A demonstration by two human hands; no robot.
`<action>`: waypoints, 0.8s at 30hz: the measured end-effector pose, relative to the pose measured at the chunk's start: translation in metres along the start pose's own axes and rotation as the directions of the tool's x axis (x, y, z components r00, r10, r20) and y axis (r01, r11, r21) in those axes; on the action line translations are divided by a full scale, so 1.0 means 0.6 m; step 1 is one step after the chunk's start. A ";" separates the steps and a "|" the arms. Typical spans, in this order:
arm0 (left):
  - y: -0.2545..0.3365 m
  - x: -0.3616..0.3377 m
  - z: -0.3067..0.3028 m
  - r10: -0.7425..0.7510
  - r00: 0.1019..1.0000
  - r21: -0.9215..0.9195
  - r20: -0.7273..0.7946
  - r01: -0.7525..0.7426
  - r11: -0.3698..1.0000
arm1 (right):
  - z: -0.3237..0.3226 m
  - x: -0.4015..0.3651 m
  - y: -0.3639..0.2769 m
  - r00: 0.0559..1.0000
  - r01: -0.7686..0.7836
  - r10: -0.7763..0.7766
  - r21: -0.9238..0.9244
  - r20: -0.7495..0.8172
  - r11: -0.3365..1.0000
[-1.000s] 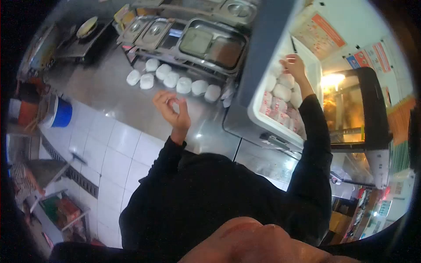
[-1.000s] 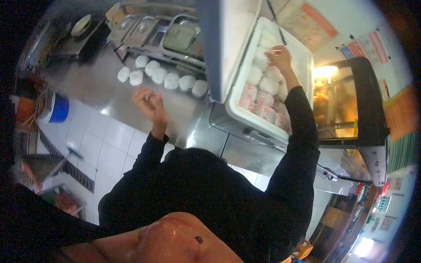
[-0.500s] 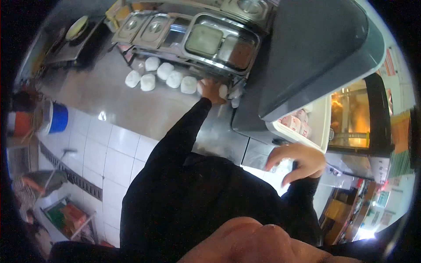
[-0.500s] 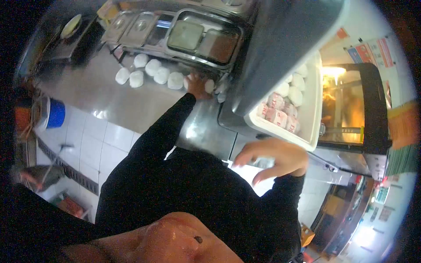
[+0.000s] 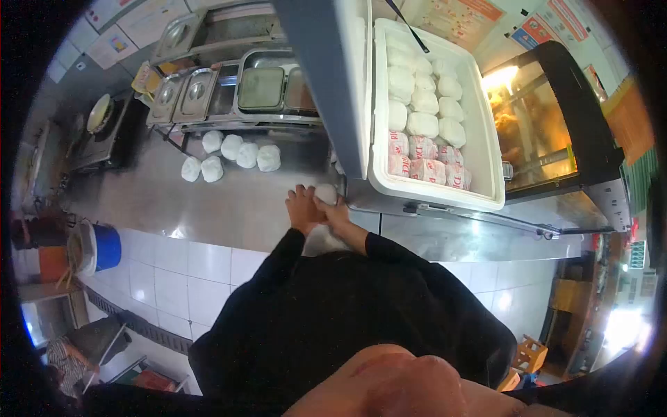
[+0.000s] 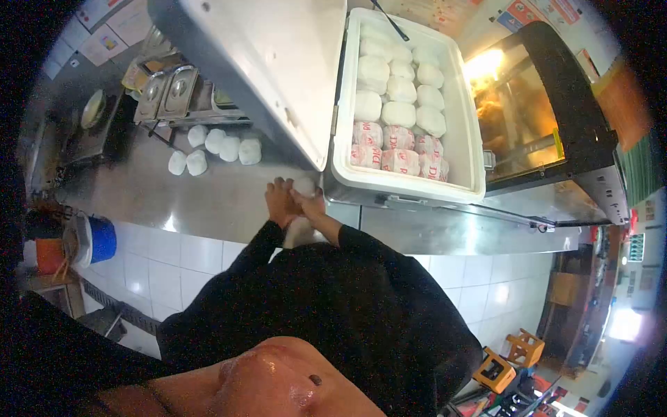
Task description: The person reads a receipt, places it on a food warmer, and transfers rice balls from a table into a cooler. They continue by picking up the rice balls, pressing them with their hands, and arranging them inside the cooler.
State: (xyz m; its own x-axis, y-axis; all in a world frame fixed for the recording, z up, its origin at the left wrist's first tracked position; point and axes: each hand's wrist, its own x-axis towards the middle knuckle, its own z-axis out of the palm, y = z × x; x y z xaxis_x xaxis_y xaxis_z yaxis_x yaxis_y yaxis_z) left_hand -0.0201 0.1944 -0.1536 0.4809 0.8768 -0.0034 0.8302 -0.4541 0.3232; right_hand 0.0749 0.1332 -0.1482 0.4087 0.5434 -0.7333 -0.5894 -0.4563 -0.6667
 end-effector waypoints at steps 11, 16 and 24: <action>-0.089 -0.056 0.069 0.263 0.903 -0.244 -0.339 -0.355 0.903 | -0.067 -0.273 -0.192 0.525 0.789 -0.124 -0.427 0.842 0.442; -0.025 -0.074 0.001 -0.089 0.931 -0.112 -0.353 0.053 0.992 | -0.151 -0.432 -0.420 0.248 0.967 -0.340 -0.211 0.907 0.142; -0.007 -0.072 -0.039 0.027 0.966 -0.455 -0.257 -0.145 0.879 | -0.179 -0.124 -0.582 0.492 0.770 -0.597 -0.637 0.633 -0.041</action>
State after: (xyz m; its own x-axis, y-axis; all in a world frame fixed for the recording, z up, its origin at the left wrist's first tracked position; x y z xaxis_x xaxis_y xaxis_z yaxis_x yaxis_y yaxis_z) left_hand -0.0511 0.1622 -0.1325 0.4147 0.8754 0.2483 0.5313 -0.4545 0.7149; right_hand 0.3251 0.1761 0.1249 0.1116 0.9862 0.1221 0.7829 -0.0116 -0.6220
